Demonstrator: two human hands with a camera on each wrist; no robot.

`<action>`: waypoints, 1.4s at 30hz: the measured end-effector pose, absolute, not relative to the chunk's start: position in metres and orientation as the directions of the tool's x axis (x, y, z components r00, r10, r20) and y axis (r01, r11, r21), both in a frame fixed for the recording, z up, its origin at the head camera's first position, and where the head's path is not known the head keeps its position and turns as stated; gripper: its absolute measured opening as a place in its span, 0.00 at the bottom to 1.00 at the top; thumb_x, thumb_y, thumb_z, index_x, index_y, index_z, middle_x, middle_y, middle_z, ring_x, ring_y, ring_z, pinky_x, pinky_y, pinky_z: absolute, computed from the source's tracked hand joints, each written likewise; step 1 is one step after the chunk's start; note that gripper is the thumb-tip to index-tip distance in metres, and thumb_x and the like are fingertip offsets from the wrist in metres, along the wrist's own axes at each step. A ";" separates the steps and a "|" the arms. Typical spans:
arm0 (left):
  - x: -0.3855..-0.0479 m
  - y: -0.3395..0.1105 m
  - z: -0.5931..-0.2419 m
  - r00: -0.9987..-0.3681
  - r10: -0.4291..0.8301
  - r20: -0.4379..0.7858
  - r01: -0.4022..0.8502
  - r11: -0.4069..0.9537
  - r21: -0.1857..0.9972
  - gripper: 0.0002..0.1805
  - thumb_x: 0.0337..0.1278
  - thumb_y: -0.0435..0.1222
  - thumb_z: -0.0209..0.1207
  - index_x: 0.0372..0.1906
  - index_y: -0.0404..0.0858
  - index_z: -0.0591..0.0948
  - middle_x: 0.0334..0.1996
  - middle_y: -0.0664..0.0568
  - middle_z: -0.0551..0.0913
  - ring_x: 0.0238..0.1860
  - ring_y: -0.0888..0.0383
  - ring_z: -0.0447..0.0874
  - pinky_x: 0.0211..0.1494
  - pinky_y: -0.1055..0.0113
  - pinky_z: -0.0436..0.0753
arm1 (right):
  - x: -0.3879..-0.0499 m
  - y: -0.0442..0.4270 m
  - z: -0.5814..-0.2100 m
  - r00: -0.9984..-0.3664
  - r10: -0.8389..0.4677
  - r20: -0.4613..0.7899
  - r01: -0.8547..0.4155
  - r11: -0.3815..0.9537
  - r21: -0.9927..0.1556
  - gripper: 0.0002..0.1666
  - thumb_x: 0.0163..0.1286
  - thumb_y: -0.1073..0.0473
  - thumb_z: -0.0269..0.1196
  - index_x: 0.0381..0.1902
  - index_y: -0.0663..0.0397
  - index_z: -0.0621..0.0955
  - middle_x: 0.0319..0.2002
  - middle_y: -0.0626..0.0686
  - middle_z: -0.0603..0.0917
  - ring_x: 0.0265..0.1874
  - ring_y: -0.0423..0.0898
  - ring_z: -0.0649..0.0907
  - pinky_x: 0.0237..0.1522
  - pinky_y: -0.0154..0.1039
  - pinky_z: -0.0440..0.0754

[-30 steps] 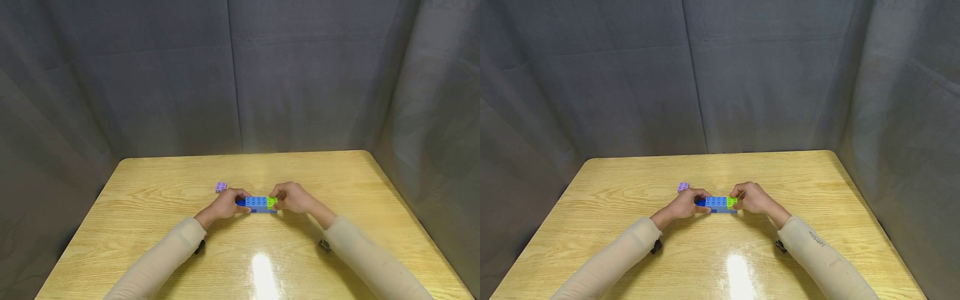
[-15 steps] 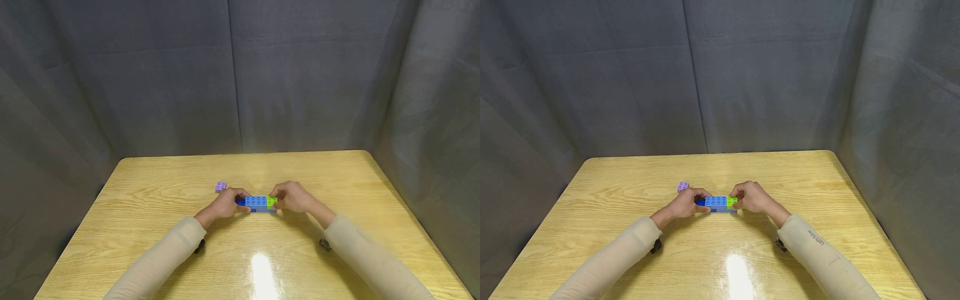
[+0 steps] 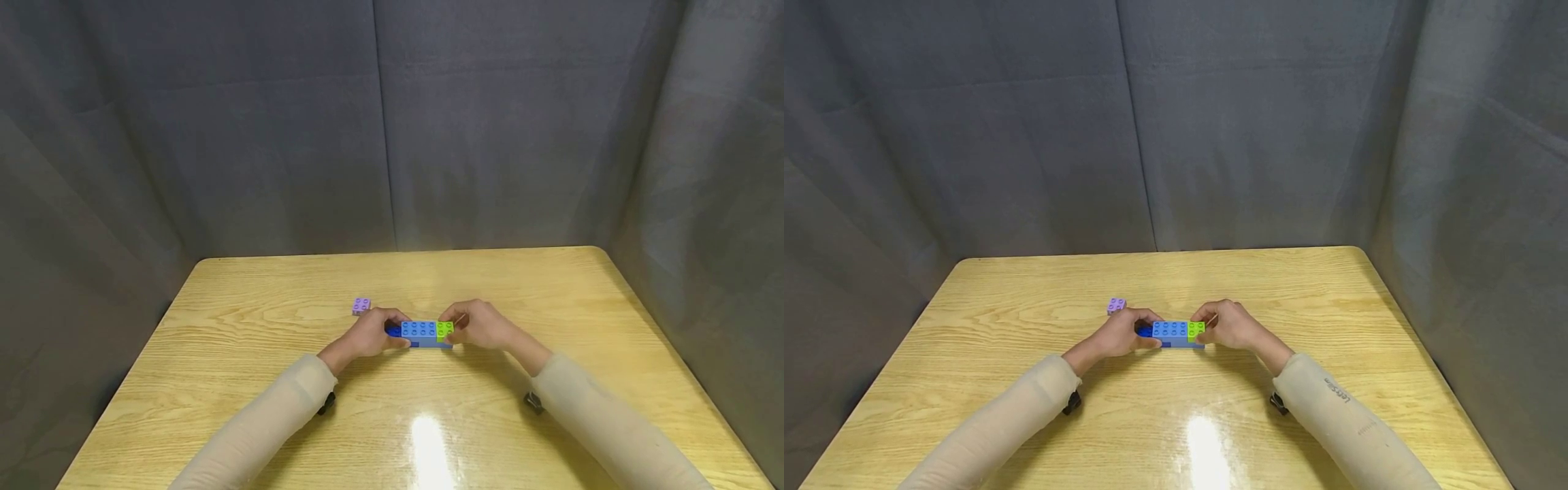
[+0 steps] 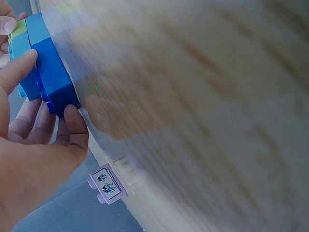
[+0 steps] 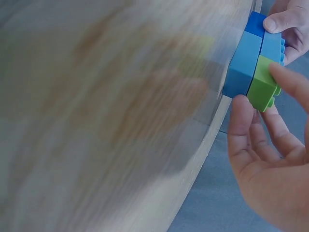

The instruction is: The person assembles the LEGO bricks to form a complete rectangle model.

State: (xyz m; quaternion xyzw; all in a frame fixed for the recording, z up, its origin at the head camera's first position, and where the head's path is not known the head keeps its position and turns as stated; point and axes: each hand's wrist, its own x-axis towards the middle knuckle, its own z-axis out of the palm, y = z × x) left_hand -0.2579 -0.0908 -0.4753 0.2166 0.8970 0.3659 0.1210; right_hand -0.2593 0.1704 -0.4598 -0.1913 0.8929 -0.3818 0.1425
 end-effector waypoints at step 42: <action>-0.275 -0.144 -0.463 -0.954 0.299 0.014 0.198 0.594 0.780 0.18 0.62 0.36 0.66 0.56 0.38 0.84 0.53 0.44 0.85 0.51 0.52 0.82 0.54 0.57 0.83 | -0.260 0.171 -0.463 -0.873 -0.477 -0.101 -0.258 0.628 -0.734 0.23 0.58 0.60 0.75 0.52 0.56 0.84 0.46 0.55 0.88 0.43 0.48 0.87 0.44 0.41 0.85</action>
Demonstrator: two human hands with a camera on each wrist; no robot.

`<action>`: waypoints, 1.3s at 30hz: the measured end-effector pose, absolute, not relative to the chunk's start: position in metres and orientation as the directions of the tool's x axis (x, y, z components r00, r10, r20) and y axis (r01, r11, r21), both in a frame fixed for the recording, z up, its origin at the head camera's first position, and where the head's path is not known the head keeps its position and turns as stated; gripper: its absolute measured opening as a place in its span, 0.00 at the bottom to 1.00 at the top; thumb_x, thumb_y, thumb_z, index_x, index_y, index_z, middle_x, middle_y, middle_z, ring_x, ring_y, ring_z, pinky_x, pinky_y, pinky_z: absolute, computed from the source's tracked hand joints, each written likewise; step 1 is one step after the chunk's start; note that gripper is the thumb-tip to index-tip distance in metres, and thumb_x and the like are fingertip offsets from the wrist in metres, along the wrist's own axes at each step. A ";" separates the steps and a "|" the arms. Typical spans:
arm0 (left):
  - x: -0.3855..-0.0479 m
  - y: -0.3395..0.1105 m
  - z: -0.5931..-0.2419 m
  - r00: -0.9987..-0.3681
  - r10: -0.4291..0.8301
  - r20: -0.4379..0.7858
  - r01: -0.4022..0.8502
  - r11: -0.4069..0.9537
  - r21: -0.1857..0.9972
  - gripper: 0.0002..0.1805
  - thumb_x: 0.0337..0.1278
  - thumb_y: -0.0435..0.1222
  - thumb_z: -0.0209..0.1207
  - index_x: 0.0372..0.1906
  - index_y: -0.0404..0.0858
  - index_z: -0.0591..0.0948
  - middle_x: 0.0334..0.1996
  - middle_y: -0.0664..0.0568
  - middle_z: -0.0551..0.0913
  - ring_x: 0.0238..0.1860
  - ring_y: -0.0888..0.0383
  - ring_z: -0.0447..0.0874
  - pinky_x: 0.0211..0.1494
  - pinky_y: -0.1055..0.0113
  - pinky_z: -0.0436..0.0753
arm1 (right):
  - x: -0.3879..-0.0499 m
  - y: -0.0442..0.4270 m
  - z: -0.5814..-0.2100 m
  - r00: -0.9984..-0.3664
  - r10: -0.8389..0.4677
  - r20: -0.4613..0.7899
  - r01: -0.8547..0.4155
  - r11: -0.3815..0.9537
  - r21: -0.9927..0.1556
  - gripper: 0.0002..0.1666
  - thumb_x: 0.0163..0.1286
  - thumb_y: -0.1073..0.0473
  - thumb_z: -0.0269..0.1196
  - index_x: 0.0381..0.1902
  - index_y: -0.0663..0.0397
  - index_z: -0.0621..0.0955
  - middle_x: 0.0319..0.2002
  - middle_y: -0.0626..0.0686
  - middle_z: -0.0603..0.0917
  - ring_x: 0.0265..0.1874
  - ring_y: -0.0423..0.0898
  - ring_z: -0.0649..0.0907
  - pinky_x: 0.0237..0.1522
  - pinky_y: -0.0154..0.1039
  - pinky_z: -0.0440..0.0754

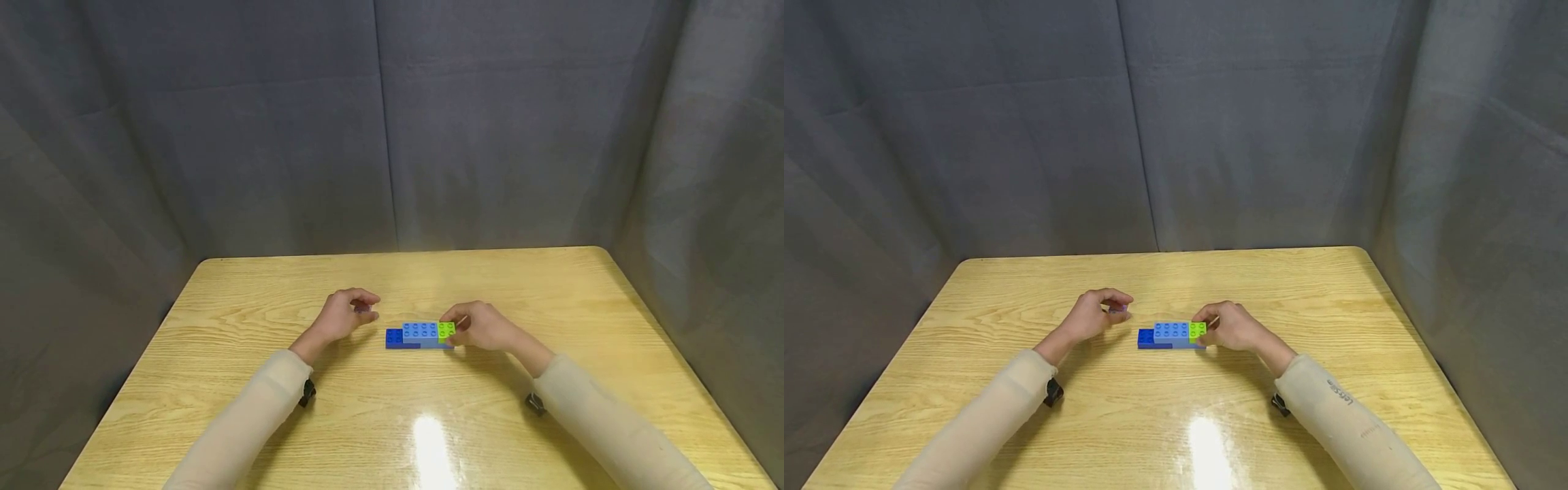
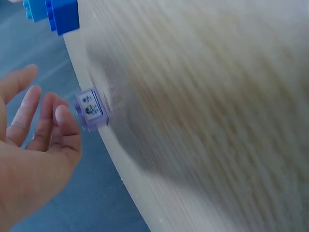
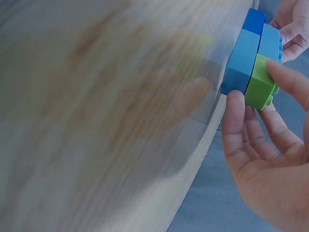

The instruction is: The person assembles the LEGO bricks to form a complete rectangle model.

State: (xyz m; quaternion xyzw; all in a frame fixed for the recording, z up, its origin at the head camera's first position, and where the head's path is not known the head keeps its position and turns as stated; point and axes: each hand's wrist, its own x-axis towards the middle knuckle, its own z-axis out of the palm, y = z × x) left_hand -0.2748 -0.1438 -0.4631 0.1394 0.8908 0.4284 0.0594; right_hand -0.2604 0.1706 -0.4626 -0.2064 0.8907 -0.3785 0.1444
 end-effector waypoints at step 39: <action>-0.290 -0.160 -0.479 -0.977 0.201 -0.077 0.081 0.675 0.733 0.21 0.56 0.29 0.69 0.56 0.40 0.84 0.49 0.47 0.86 0.49 0.53 0.82 0.52 0.60 0.82 | -0.259 0.170 -0.460 -0.873 -0.472 -0.122 -0.241 0.635 -0.734 0.23 0.58 0.59 0.74 0.53 0.55 0.84 0.47 0.54 0.88 0.45 0.49 0.86 0.45 0.41 0.85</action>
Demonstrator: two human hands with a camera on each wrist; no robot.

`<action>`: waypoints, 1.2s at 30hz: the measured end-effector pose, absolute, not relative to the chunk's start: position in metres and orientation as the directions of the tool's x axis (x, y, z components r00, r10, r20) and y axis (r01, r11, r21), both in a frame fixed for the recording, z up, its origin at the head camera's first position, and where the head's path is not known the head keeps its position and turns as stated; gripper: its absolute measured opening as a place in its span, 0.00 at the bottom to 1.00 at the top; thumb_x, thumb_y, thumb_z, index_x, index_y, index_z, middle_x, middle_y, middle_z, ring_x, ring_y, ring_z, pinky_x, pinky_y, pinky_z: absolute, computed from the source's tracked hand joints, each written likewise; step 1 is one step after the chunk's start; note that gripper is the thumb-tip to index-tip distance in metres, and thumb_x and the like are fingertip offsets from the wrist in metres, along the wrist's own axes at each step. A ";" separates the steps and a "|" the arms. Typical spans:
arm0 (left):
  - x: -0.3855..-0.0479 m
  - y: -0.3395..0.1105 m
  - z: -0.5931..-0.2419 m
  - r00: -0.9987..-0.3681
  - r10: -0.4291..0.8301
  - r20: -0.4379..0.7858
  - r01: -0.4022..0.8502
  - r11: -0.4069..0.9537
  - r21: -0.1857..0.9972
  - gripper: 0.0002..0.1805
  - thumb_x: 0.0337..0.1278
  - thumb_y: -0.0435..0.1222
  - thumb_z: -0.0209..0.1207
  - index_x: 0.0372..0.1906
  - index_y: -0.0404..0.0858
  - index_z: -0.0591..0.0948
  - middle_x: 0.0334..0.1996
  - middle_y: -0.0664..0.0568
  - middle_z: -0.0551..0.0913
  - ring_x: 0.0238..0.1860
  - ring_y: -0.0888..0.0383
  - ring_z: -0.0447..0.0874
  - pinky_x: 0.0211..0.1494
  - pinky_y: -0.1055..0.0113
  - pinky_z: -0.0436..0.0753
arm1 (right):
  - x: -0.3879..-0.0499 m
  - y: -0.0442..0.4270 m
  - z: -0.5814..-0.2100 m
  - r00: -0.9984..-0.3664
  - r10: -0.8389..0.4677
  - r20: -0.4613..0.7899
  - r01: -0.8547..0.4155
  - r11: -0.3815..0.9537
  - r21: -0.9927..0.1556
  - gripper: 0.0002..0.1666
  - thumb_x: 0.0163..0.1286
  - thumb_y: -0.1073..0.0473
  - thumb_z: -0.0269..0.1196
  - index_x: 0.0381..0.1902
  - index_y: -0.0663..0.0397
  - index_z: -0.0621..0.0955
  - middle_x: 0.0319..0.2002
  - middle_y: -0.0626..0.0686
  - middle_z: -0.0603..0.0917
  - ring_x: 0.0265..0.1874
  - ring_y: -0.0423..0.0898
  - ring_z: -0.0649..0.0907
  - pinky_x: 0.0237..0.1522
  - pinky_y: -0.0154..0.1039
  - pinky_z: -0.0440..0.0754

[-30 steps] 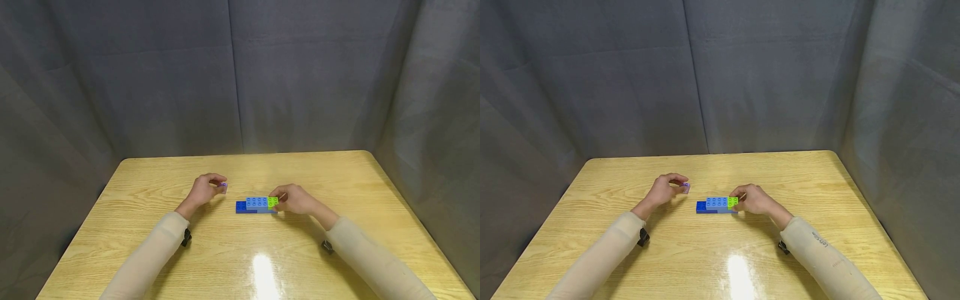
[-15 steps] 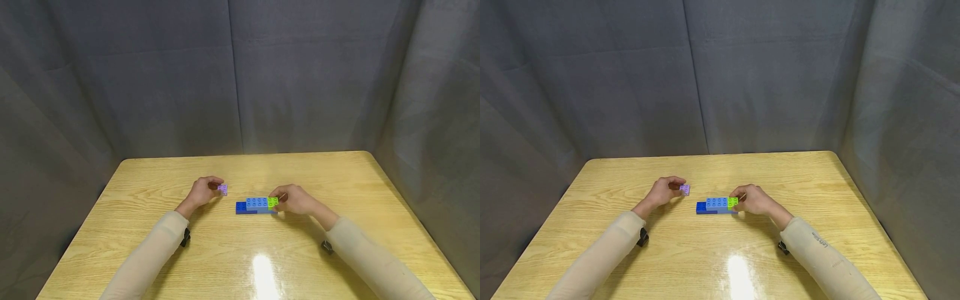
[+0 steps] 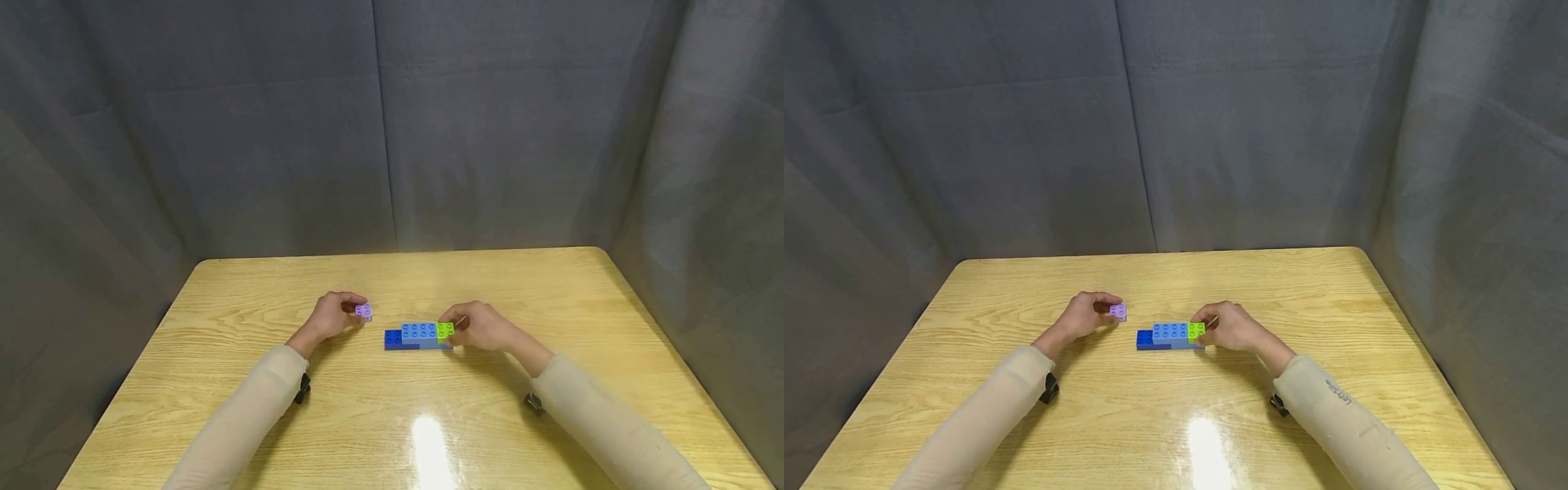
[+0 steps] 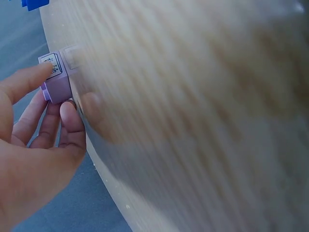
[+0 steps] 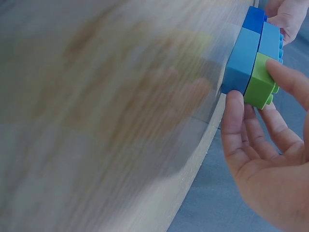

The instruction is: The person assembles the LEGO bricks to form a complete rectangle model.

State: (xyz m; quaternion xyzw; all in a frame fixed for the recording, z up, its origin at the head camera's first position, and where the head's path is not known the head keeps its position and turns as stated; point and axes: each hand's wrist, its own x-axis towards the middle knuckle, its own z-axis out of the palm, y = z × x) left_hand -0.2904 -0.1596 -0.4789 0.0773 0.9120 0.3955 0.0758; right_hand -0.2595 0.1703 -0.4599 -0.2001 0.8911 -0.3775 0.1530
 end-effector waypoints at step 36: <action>-0.258 -0.146 -0.449 -0.955 0.290 -0.063 0.134 0.609 0.782 0.21 0.53 0.29 0.69 0.53 0.47 0.86 0.50 0.52 0.86 0.54 0.52 0.83 0.51 0.61 0.83 | -0.261 0.171 -0.462 -0.872 -0.479 -0.106 -0.259 0.632 -0.731 0.23 0.58 0.60 0.74 0.52 0.55 0.84 0.45 0.54 0.88 0.42 0.47 0.87 0.43 0.40 0.84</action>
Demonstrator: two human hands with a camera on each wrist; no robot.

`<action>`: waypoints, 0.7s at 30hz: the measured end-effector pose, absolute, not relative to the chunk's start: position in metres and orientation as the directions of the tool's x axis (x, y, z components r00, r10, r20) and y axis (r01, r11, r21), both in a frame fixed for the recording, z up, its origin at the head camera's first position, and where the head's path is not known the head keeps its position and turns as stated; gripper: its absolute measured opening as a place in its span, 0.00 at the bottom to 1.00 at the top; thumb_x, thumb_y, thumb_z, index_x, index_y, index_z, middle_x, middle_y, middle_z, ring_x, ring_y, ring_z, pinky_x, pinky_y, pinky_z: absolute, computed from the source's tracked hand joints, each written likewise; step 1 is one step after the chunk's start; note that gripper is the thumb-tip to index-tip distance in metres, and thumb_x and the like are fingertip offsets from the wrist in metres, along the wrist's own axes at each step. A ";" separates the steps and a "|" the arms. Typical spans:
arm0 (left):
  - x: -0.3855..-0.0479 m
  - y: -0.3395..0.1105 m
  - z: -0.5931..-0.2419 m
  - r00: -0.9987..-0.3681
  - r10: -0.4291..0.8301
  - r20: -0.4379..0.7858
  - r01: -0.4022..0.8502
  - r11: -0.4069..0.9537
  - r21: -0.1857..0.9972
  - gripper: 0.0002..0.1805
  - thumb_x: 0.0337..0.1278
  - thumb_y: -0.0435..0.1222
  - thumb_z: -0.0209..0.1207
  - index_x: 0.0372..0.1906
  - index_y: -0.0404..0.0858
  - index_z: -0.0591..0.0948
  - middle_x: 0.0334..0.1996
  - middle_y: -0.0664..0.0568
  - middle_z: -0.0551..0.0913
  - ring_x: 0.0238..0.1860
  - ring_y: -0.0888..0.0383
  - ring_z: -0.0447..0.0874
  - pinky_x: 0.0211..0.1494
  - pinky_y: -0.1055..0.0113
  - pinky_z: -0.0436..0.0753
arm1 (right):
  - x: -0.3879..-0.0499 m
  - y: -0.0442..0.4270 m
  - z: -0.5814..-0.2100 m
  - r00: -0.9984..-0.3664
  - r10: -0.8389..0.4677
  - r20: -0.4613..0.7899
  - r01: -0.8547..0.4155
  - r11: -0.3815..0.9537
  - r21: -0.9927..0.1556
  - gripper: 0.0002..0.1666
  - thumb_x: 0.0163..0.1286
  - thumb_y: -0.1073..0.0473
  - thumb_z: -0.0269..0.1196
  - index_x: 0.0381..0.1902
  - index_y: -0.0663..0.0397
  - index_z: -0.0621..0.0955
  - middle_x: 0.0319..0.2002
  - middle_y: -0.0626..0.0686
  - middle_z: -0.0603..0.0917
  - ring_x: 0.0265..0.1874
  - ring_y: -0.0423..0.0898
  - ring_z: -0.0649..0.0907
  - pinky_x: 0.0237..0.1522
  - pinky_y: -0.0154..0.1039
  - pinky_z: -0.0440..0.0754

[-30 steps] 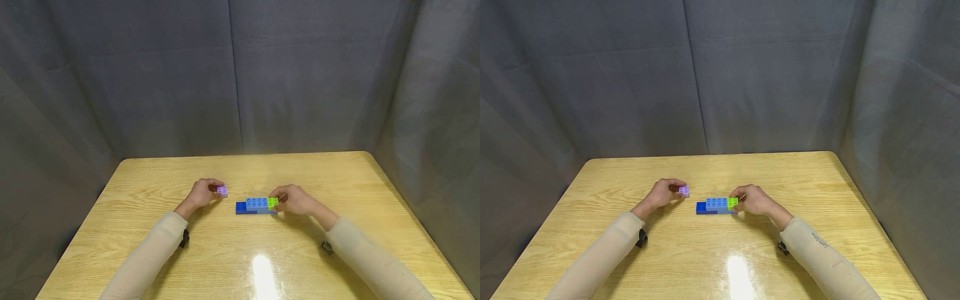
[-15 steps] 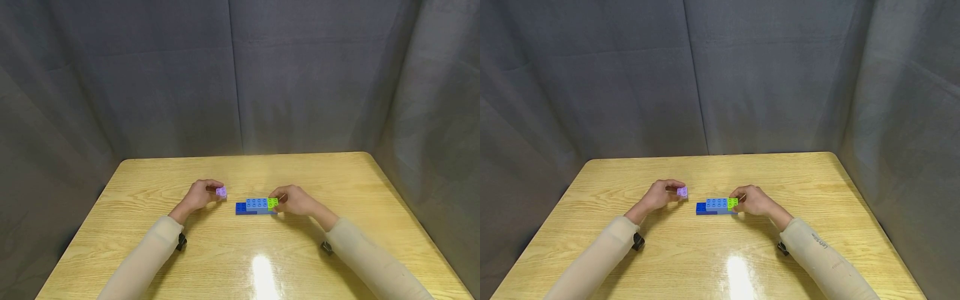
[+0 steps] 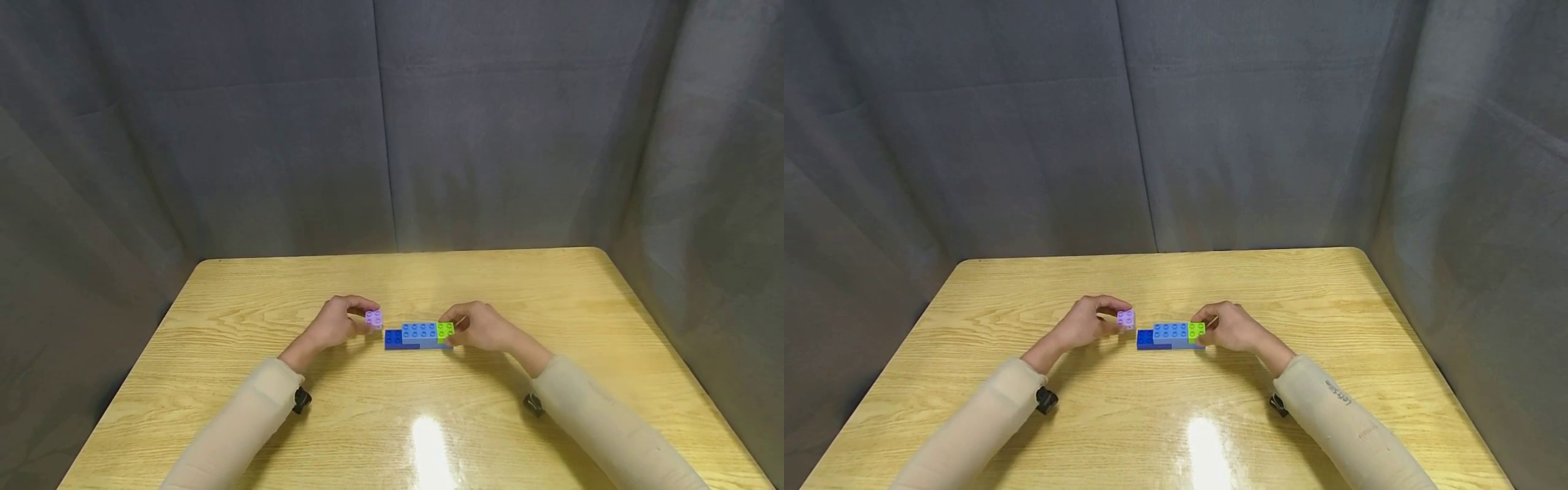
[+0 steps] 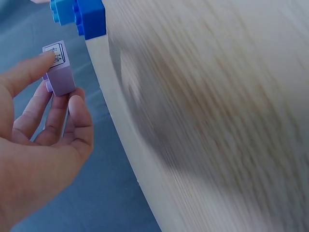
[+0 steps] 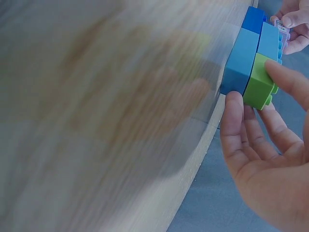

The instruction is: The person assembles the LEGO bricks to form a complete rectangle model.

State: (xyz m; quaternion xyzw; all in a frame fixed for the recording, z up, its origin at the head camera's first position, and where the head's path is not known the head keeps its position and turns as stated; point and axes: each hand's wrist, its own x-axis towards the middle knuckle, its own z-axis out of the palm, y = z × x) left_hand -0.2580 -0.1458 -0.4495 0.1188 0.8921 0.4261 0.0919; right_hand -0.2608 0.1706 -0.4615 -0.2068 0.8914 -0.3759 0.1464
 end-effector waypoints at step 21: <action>-0.249 -0.124 -0.459 -0.917 0.392 -0.073 0.182 0.574 0.799 0.20 0.53 0.28 0.71 0.52 0.43 0.86 0.50 0.52 0.86 0.52 0.54 0.84 0.55 0.60 0.83 | -0.259 0.169 -0.461 -0.878 -0.466 -0.115 -0.245 0.641 -0.728 0.23 0.58 0.59 0.74 0.53 0.53 0.84 0.46 0.52 0.88 0.43 0.47 0.86 0.42 0.39 0.85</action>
